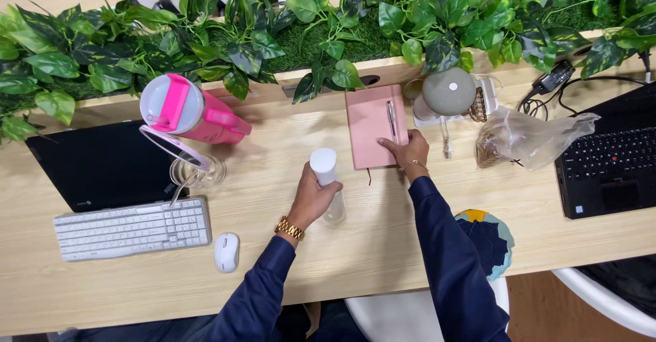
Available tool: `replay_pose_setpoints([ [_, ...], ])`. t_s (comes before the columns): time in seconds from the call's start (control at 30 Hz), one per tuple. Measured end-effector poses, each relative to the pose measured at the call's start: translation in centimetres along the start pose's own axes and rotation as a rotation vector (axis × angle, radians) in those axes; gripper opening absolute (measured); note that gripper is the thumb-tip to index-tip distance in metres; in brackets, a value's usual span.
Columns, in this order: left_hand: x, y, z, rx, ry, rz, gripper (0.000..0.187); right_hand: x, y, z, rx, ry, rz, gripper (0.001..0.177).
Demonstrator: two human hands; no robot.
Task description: Cleaning and organizing a desk surface using a spray bottle and cloth.
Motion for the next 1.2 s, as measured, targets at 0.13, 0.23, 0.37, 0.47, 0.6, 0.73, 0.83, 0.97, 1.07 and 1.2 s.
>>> replay_pose_setpoints([
  [0.13,0.8,0.7,-0.1,0.036,-0.014,0.019,0.062,0.6,1.2,-0.4,0.092,0.13,0.142,0.077],
  [0.23,1.6,2.6,0.3,0.059,-0.057,0.028,0.057,1.7,2.7,-0.4,0.176,0.282,0.234,0.077],
  [0.37,3.1,6.3,0.5,0.043,-0.086,0.097,0.046,5.8,6.1,4.0,0.202,0.271,0.357,0.057],
  [0.47,4.6,9.4,0.5,0.01,-0.11,0.181,0.042,9.3,11.6,10.0,0.114,0.366,0.429,0.049],
  [0.6,5.8,13.8,-0.1,-0.016,-0.095,0.27,0.039,11.4,19.7,18.5,-0.156,0.583,0.534,0.062],
  [0.73,5.9,18.0,-0.8,-0.07,-0.069,0.329,0.035,8.6,24.0,23.4,-0.138,0.512,0.479,0.069],
  [0.83,6.2,21.6,-0.7,-0.146,-0.081,0.419,0.035,5.8,25.8,21.6,-0.013,0.466,0.418,0.068],
  [0.97,5.9,25.8,-2.2,-0.142,-0.146,0.516,0.034,1.1,28.1,16.4,0.19,0.49,0.319,0.064],
  [1.07,5.3,28.1,-4.2,-0.112,-0.177,0.553,0.029,-2.6,30.3,13.5,0.278,0.515,0.244,0.062],
  [1.2,4.6,30.1,-8.1,-0.081,-0.191,0.588,0.028,-6.9,33.6,11.4,0.334,0.561,0.138,0.059],
])
Point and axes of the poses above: each hand's wrist, its own y-axis away from the middle knuckle, its own x-axis out of the back of the hand, z = x × y, the point moved 8 cm from there along -y, towards the middle knuckle, and after that the axes turned 10 degrees about -z, right-handed, at the moved point
